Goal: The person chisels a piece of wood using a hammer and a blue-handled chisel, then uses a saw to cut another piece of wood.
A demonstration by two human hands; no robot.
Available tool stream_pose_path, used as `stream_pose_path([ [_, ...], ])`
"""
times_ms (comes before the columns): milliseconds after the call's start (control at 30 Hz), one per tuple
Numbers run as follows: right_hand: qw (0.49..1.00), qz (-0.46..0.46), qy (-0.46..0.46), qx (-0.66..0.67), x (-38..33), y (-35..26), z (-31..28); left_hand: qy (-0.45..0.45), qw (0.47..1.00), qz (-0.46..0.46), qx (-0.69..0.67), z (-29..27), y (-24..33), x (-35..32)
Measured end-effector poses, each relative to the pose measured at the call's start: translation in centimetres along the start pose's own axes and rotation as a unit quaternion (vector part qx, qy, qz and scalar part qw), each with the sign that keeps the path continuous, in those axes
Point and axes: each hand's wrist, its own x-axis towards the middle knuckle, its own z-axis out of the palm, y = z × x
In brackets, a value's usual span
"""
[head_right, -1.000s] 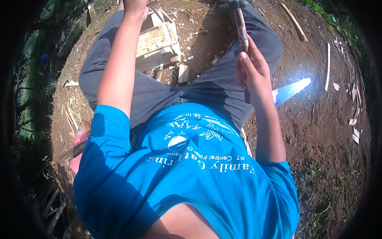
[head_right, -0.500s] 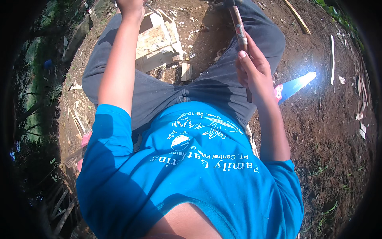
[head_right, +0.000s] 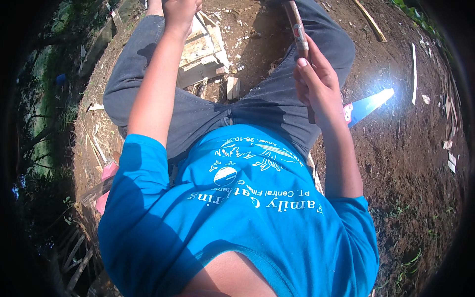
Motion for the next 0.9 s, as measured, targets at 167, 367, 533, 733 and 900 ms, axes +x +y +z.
stream_pose_path([
  [167,1.000,-0.008,-0.026,0.003,0.1,-0.2,0.0,0.059,0.985,0.140,0.076,-0.2,-1.1,0.7],
  [367,0.980,-0.159,-0.020,-0.119,3.0,-5.6,1.9,0.018,0.997,-0.005,0.075,0.9,2.2,-2.0],
  [533,0.934,-0.283,-0.091,-0.196,6.8,-10.0,5.0,-0.063,0.986,0.106,0.109,0.5,1.1,-1.9],
  [733,0.876,-0.318,-0.111,-0.346,7.5,-13.6,6.6,-0.052,0.984,0.133,0.109,0.9,1.5,-2.5],
  [900,0.815,-0.341,-0.119,-0.453,9.5,-9.5,3.8,-0.061,0.991,0.098,0.069,1.5,2.2,-2.9],
])
